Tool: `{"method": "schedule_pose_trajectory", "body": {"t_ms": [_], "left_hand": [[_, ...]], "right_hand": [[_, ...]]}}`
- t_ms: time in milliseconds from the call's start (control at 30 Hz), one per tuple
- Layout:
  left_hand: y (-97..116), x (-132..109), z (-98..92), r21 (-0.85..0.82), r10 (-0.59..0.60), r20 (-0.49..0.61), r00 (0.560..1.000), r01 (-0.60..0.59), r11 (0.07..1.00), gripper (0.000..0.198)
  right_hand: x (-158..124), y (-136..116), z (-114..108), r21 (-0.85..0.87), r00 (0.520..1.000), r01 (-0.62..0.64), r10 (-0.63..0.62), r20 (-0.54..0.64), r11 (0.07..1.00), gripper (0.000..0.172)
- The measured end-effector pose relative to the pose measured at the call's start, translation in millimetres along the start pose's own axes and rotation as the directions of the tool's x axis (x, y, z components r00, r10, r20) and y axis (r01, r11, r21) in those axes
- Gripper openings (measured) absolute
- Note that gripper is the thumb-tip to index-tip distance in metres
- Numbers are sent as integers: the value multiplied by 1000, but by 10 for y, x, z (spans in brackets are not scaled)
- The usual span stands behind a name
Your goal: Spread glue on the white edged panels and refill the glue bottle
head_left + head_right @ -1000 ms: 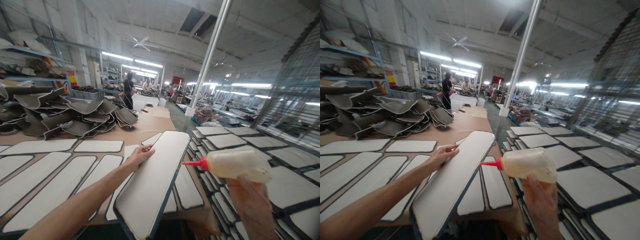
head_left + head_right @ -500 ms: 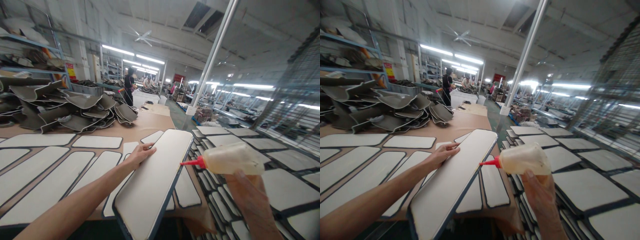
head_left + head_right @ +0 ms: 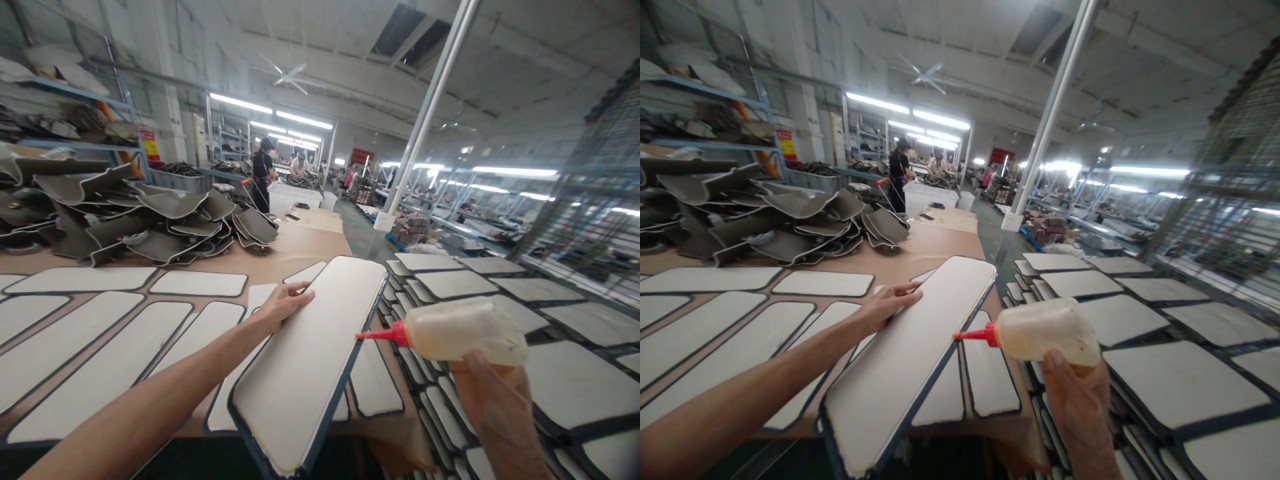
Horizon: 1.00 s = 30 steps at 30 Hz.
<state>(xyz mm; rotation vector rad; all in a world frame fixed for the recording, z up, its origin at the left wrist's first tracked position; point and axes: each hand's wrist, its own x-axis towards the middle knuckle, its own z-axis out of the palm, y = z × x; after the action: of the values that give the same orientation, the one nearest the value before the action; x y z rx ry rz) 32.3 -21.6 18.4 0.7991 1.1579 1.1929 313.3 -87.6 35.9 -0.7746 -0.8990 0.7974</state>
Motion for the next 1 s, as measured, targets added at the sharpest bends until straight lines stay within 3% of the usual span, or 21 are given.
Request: {"method": "schedule_pose_trajectory", "body": {"t_ms": [367, 633, 867, 1000], "left_hand": [[-24, 44, 11, -13, 2, 13, 1000, -2, 1000, 64], [-25, 77, -12, -23, -15, 12, 1000, 15, 1000, 72], [2, 88, -5, -43, -18, 5, 1000, 18, 999, 65], [24, 95, 8, -59, -22, -7, 1000, 22, 998, 61]], "right_hand": [[-42, 34, 14, -40, 1000, 7, -6, 7, 999, 29], [-109, 45, 2, -2, 1000, -19, 19, 19, 1000, 51], [-210, 56, -8, 85, 998, -65, 64, 12, 994, 63], [-296, 97, -86, 61, 995, -83, 80, 60, 995, 53]]}}
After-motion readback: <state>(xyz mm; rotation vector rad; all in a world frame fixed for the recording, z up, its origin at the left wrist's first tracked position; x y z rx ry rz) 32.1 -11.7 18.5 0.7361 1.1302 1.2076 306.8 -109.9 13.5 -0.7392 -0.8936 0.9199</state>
